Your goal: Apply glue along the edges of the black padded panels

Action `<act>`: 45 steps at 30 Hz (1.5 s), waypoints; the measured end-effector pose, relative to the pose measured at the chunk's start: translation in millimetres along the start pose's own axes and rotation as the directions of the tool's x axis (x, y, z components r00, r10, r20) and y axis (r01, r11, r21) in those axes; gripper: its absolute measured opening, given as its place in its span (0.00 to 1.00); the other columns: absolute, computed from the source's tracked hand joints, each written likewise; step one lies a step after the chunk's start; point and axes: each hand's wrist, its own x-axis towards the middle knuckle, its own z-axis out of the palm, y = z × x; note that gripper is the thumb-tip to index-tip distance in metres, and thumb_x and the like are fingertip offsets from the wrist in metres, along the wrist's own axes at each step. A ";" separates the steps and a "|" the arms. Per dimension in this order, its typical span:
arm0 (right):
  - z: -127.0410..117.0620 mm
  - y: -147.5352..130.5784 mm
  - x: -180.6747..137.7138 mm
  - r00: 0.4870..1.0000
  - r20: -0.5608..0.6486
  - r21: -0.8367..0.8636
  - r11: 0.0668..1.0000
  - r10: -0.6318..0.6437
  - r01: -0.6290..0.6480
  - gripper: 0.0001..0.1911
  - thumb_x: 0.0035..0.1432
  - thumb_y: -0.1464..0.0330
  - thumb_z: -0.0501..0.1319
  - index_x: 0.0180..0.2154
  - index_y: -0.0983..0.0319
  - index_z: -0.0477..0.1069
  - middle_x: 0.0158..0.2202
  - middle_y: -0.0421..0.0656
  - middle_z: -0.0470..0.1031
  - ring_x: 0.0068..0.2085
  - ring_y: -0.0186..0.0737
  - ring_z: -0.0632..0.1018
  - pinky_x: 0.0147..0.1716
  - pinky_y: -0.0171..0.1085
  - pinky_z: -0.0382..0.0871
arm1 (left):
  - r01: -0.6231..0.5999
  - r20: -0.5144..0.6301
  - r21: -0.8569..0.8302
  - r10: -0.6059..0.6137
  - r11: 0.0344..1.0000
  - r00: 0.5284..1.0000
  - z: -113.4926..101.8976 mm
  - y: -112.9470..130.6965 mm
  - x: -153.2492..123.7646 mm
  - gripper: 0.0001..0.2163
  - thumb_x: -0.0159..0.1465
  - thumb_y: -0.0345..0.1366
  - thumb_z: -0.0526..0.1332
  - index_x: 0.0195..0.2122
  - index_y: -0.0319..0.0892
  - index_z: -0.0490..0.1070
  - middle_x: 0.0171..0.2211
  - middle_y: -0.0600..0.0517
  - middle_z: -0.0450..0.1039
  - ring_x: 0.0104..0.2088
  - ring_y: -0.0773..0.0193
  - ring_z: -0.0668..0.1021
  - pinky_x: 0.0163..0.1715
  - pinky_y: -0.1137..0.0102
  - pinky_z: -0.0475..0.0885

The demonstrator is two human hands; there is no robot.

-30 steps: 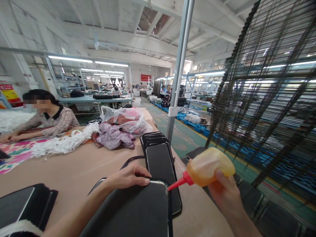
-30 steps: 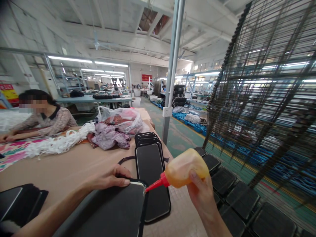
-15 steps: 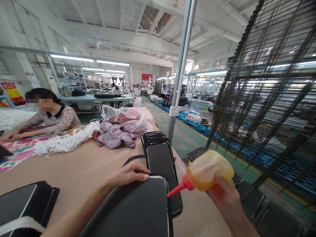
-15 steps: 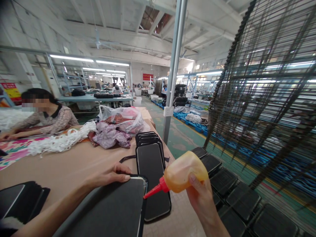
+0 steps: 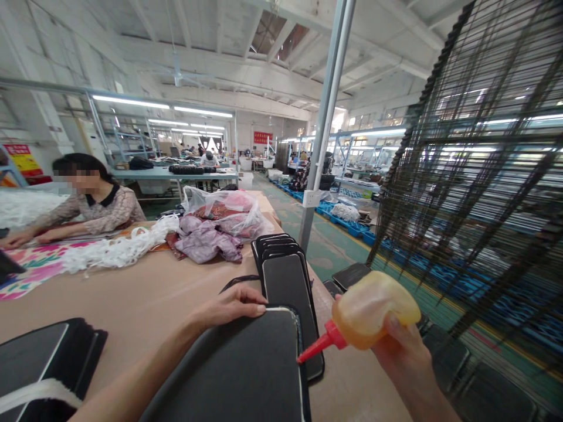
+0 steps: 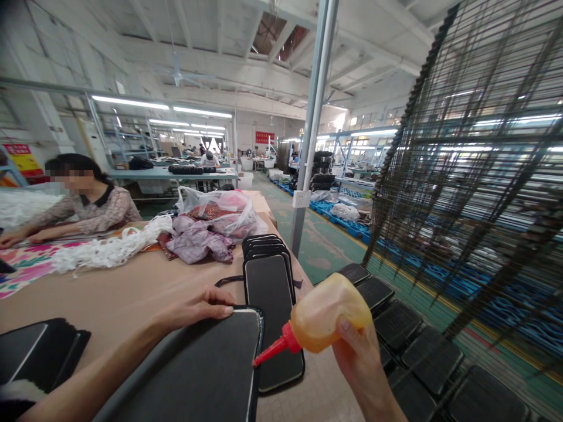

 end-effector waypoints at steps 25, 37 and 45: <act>-5.9 4.7 -14.0 0.997 0.076 -0.008 0.999 -0.032 0.033 0.16 0.40 0.59 0.71 0.34 0.56 0.77 0.32 0.46 0.78 0.34 0.55 0.79 0.47 0.58 0.67 | 0.019 -0.101 -0.074 -0.026 0.997 0.995 -7.5 -8.4 1.0 0.16 0.51 0.48 0.66 0.29 0.39 0.77 0.23 0.55 0.71 0.23 0.70 0.67 0.23 0.76 0.58; -3.0 5.1 -11.7 0.998 -0.045 -0.031 0.999 -0.034 0.033 0.19 0.32 0.59 0.74 0.30 0.57 0.76 0.29 0.45 0.78 0.30 0.52 0.78 0.33 0.50 0.76 | 0.053 -0.175 -0.152 -0.080 0.987 0.981 -14.9 -25.1 -0.1 0.17 0.52 0.49 0.66 0.32 0.39 0.76 0.27 0.53 0.75 0.25 0.67 0.71 0.24 0.75 0.61; -31.2 22.4 -4.0 0.999 0.009 -0.012 0.999 -0.047 0.047 0.33 0.41 0.63 0.71 0.51 0.56 0.68 0.41 0.47 0.77 0.41 0.58 0.77 0.37 0.50 0.76 | 0.045 -0.312 -0.219 -0.114 0.975 0.943 -18.0 -35.6 -0.8 0.18 0.50 0.49 0.67 0.33 0.39 0.76 0.27 0.53 0.75 0.26 0.66 0.72 0.26 0.74 0.62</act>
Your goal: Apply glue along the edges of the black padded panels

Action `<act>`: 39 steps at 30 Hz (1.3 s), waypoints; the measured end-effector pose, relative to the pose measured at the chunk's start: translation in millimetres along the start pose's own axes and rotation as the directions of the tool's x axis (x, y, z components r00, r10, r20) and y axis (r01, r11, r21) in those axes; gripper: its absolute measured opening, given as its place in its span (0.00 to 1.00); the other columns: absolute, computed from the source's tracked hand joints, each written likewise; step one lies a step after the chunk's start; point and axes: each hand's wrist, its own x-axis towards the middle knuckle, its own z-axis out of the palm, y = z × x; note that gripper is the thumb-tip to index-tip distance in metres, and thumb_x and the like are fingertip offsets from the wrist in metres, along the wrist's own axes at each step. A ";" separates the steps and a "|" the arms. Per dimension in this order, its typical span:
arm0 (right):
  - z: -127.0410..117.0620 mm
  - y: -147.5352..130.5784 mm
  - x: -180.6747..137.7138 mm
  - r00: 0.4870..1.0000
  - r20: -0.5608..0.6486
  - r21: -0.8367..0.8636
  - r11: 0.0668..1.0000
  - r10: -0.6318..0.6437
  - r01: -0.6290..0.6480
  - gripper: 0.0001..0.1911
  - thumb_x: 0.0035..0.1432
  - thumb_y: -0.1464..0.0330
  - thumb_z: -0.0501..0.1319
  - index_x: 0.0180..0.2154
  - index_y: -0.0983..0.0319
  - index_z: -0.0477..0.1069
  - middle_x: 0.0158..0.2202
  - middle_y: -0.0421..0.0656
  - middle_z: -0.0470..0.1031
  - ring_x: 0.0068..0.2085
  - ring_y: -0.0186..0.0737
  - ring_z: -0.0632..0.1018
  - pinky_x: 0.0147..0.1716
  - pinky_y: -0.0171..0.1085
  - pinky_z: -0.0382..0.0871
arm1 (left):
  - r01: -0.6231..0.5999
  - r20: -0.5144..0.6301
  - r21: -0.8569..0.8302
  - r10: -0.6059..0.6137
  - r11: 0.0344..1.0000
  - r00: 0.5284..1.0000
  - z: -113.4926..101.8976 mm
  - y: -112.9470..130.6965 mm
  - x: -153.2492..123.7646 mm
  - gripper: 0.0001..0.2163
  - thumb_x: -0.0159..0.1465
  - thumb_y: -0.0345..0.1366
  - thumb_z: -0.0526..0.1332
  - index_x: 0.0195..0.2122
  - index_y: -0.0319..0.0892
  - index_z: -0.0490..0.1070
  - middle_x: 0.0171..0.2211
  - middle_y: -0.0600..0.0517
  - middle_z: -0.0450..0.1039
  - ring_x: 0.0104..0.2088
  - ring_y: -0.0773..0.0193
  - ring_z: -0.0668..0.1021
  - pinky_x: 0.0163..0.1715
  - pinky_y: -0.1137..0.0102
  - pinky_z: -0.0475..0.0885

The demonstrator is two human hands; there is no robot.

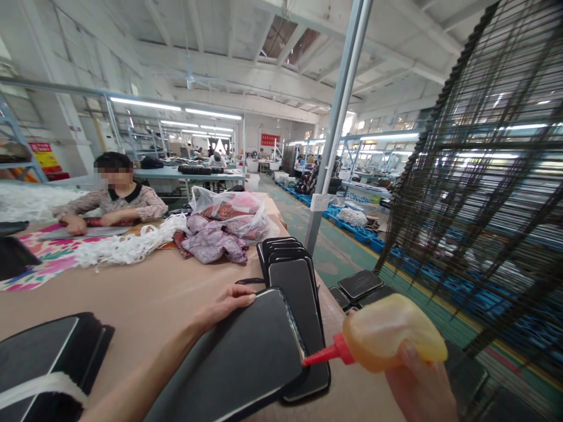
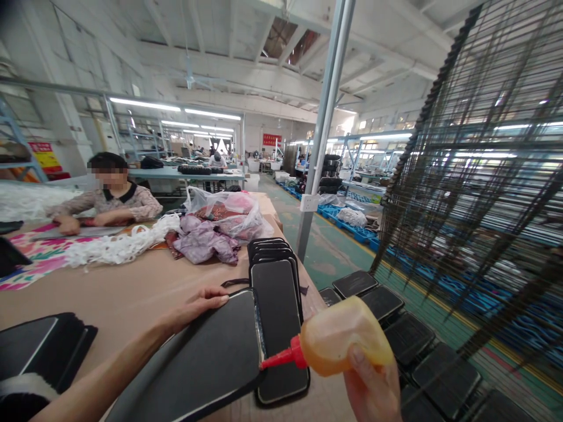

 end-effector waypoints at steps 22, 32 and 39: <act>1.9 26.6 2.0 0.963 -0.147 -0.114 0.971 -0.224 0.208 0.31 0.48 0.62 0.69 0.54 0.56 0.66 0.42 0.42 0.77 0.44 0.51 0.76 0.40 0.43 0.75 | -0.064 -0.205 -0.232 0.016 0.971 0.979 2.8 -29.7 14.0 0.20 0.47 0.52 0.68 0.29 0.39 0.69 0.21 0.57 0.69 0.22 0.70 0.68 0.23 0.76 0.59; 15.1 25.3 9.4 0.975 -0.075 -0.028 0.978 -0.210 0.208 0.27 0.49 0.66 0.69 0.51 0.59 0.68 0.48 0.42 0.74 0.48 0.48 0.74 0.45 0.41 0.72 | -0.087 -0.202 -0.238 0.038 0.967 0.979 0.8 -36.9 14.9 0.21 0.48 0.52 0.67 0.29 0.40 0.65 0.22 0.59 0.65 0.23 0.71 0.66 0.24 0.76 0.58; 15.2 31.3 16.7 0.972 -0.094 0.002 0.977 -0.213 0.215 0.24 0.48 0.69 0.69 0.49 0.58 0.69 0.44 0.40 0.76 0.44 0.44 0.76 0.41 0.38 0.74 | -0.100 -0.204 -0.241 0.050 0.965 0.978 3.3 -34.7 11.1 0.21 0.47 0.53 0.67 0.27 0.41 0.62 0.21 0.60 0.62 0.22 0.72 0.64 0.23 0.76 0.57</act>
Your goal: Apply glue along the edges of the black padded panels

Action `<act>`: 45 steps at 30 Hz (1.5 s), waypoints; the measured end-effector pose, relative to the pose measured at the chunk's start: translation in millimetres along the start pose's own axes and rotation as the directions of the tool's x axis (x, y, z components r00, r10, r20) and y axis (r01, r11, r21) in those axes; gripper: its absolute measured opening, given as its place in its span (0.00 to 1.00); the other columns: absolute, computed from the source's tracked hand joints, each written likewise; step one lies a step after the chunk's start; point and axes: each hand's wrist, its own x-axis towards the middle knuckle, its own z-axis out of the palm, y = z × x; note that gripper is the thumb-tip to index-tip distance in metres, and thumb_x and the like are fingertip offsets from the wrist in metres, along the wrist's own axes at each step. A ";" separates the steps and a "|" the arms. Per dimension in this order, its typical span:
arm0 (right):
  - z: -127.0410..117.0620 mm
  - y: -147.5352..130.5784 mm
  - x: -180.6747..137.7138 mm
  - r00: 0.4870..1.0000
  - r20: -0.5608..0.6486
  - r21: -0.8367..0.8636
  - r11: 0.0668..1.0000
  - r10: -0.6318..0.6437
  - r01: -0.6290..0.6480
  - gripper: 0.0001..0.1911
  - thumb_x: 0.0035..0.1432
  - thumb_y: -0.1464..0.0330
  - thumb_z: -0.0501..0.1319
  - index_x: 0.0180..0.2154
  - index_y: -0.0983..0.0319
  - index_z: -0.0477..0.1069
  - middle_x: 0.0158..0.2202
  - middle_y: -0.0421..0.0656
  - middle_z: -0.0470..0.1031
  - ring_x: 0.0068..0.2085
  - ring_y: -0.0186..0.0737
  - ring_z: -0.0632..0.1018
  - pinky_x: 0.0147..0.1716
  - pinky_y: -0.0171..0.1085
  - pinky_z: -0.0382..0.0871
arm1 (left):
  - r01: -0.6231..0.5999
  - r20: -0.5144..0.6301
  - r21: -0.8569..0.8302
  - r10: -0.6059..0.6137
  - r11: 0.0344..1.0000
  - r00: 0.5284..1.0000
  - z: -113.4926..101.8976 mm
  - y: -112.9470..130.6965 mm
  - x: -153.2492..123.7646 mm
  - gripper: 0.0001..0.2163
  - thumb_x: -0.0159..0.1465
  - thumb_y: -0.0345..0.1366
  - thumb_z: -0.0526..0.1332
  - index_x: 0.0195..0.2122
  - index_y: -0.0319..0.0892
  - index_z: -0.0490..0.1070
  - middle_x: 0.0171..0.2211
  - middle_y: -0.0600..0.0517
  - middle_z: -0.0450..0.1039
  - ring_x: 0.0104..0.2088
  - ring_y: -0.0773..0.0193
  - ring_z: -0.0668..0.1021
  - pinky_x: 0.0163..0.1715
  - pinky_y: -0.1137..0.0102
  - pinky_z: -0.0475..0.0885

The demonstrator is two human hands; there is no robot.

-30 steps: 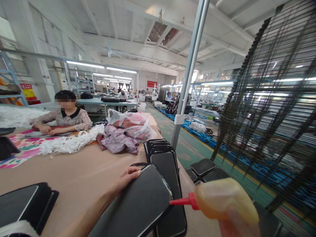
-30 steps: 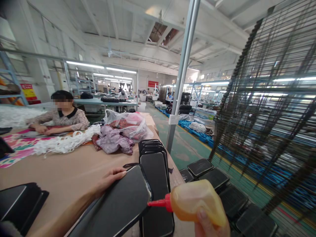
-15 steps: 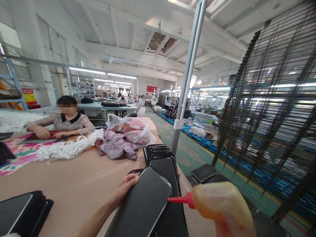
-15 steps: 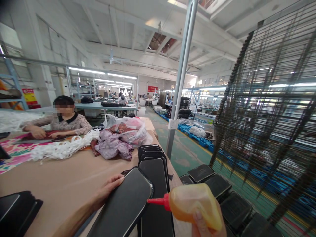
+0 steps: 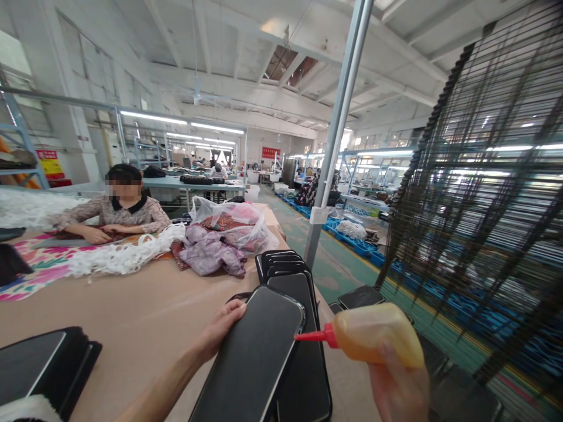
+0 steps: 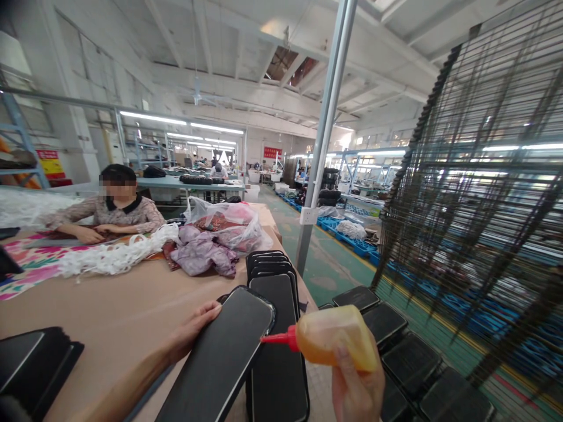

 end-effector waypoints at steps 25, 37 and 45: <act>9.6 2.8 -2.3 0.995 0.018 0.025 0.995 0.099 -0.099 0.22 0.43 0.68 0.72 0.43 0.60 0.73 0.39 0.42 0.77 0.42 0.45 0.77 0.38 0.38 0.75 | 0.081 -0.060 -0.038 -0.083 0.996 0.995 -2.6 -0.7 4.4 0.22 0.45 0.52 0.68 0.31 0.41 0.63 0.21 0.60 0.65 0.22 0.70 0.68 0.23 0.76 0.59; 27.7 -11.4 -14.7 0.984 -0.053 0.089 0.982 0.172 -0.167 0.23 0.37 0.67 0.74 0.40 0.61 0.75 0.36 0.39 0.77 0.36 0.40 0.77 0.36 0.32 0.73 | 0.111 -0.077 -0.049 -0.114 0.993 0.990 1.1 -1.0 16.4 0.21 0.44 0.50 0.69 0.29 0.41 0.64 0.20 0.59 0.67 0.21 0.70 0.70 0.21 0.76 0.60; 16.2 -4.9 -10.7 0.989 0.011 0.045 0.988 0.148 -0.148 0.25 0.41 0.67 0.72 0.44 0.60 0.73 0.41 0.45 0.76 0.38 0.46 0.77 0.36 0.39 0.74 | 0.114 -0.081 -0.059 -0.119 0.992 0.990 3.3 4.5 20.8 0.18 0.46 0.47 0.69 0.28 0.41 0.64 0.19 0.58 0.68 0.20 0.69 0.71 0.21 0.76 0.62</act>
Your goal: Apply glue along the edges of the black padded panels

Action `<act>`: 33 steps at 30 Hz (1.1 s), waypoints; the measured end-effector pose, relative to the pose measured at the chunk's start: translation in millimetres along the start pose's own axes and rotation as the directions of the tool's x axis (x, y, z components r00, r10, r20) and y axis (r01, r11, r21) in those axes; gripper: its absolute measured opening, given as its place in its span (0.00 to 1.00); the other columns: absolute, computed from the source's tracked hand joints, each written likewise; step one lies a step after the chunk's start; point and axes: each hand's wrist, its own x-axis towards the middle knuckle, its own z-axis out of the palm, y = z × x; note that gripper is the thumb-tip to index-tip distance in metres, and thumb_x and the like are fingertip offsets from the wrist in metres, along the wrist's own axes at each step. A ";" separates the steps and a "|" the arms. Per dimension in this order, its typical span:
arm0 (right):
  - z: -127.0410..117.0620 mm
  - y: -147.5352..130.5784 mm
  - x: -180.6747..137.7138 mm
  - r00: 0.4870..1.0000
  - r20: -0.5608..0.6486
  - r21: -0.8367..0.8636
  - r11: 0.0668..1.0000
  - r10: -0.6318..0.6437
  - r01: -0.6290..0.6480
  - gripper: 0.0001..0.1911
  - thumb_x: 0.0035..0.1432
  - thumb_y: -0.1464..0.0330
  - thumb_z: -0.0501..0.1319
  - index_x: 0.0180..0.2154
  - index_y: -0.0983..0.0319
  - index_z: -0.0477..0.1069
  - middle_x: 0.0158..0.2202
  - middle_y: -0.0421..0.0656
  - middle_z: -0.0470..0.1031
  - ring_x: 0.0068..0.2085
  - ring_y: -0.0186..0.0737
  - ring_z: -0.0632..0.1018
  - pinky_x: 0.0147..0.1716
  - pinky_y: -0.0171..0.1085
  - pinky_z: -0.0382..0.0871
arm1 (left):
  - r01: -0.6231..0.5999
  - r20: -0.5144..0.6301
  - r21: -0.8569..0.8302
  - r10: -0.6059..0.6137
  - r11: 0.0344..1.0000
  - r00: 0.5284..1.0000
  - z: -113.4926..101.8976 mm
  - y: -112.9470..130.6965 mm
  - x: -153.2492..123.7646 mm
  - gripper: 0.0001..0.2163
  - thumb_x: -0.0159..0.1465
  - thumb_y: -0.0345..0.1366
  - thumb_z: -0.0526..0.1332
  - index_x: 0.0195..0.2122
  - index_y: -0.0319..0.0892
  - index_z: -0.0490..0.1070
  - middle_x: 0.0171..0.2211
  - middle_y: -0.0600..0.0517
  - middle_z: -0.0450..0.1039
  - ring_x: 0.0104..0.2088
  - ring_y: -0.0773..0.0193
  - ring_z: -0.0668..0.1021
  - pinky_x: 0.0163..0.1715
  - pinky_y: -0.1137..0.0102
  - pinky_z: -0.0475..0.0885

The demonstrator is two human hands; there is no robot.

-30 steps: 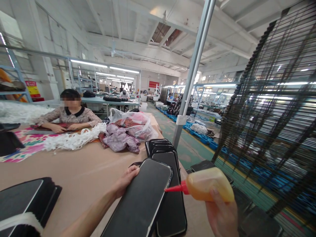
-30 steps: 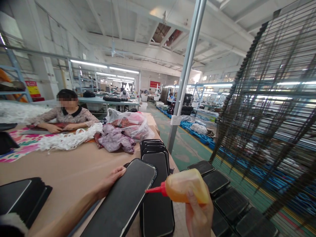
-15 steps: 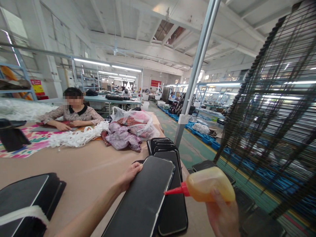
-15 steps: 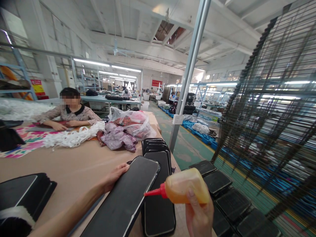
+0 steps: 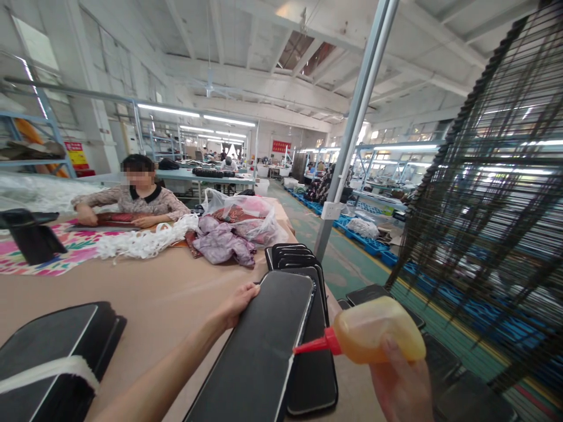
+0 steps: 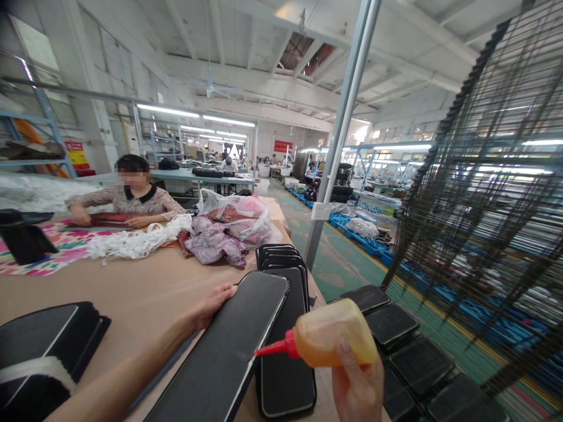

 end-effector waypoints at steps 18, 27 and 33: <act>0.2 -12.7 -4.1 0.999 0.035 -0.023 1.000 -0.009 0.009 0.23 0.43 0.66 0.71 0.44 0.59 0.73 0.36 0.43 0.77 0.38 0.44 0.77 0.38 0.37 0.74 | -0.003 -0.040 0.021 0.004 1.000 0.999 15.6 21.8 27.4 0.14 0.52 0.41 0.66 0.26 0.42 0.60 0.16 0.60 0.65 0.17 0.70 0.69 0.18 0.76 0.62; 7.3 -16.4 -9.7 1.000 0.024 -0.041 0.999 0.017 -0.016 0.27 0.42 0.63 0.71 0.47 0.59 0.72 0.45 0.45 0.74 0.41 0.49 0.75 0.39 0.43 0.73 | 0.016 -0.054 0.044 -0.014 0.999 0.998 18.7 30.6 31.7 0.12 0.55 0.38 0.64 0.26 0.43 0.59 0.15 0.60 0.65 0.15 0.70 0.69 0.19 0.75 0.64; 15.9 -19.8 -16.9 1.000 -0.005 -0.050 0.999 0.019 -0.019 0.26 0.42 0.63 0.71 0.45 0.59 0.73 0.43 0.44 0.75 0.40 0.46 0.75 0.39 0.41 0.72 | 0.014 -0.051 0.036 -0.012 0.999 0.999 17.2 38.2 33.7 0.12 0.56 0.36 0.63 0.22 0.42 0.60 0.13 0.59 0.64 0.14 0.71 0.67 0.18 0.76 0.64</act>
